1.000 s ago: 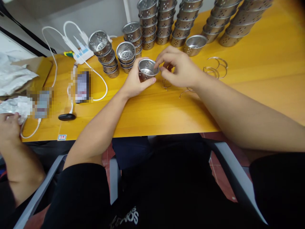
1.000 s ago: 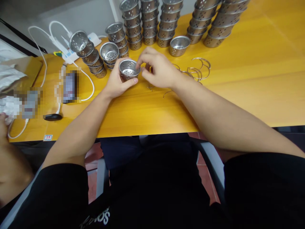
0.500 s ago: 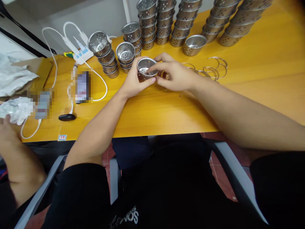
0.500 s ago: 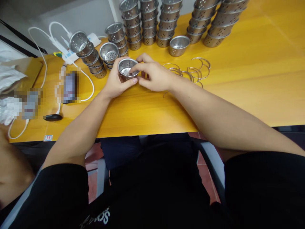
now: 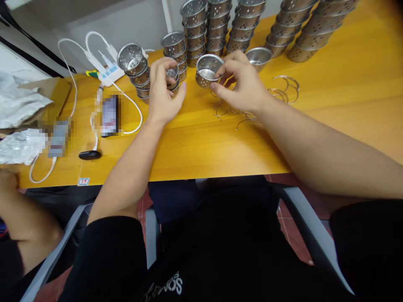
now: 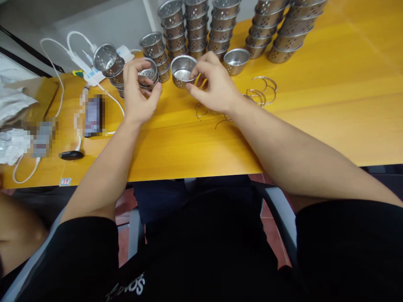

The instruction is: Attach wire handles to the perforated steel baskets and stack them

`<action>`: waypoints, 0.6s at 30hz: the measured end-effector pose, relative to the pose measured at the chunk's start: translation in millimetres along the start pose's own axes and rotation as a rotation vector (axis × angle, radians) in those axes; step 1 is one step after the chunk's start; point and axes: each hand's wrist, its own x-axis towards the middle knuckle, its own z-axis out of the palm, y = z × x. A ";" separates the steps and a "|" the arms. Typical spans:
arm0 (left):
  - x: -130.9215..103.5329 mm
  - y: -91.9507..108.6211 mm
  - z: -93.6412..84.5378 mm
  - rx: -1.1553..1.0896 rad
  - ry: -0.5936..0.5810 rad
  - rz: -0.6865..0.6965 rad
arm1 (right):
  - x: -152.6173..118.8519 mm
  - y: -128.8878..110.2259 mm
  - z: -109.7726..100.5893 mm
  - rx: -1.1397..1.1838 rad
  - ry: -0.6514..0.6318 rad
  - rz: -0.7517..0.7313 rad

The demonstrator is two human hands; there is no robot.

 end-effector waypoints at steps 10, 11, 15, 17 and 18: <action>-0.6 -10.1 -15.0 0.238 -0.066 -0.228 | -1.8 2.3 5.3 -0.018 -0.041 0.029; 0.5 -13.0 -15.5 0.240 -0.070 -0.216 | -1.6 2.3 5.2 -0.016 -0.045 0.034; 3.0 -8.8 -13.9 0.212 -0.081 -0.151 | -0.8 2.3 4.2 -0.017 -0.046 0.025; 2.2 0.7 -10.5 0.173 -0.118 -0.112 | -0.7 0.9 3.7 -0.028 -0.030 0.008; 1.4 5.8 -8.4 0.153 -0.150 -0.101 | -0.7 -0.4 3.3 -0.035 -0.016 0.000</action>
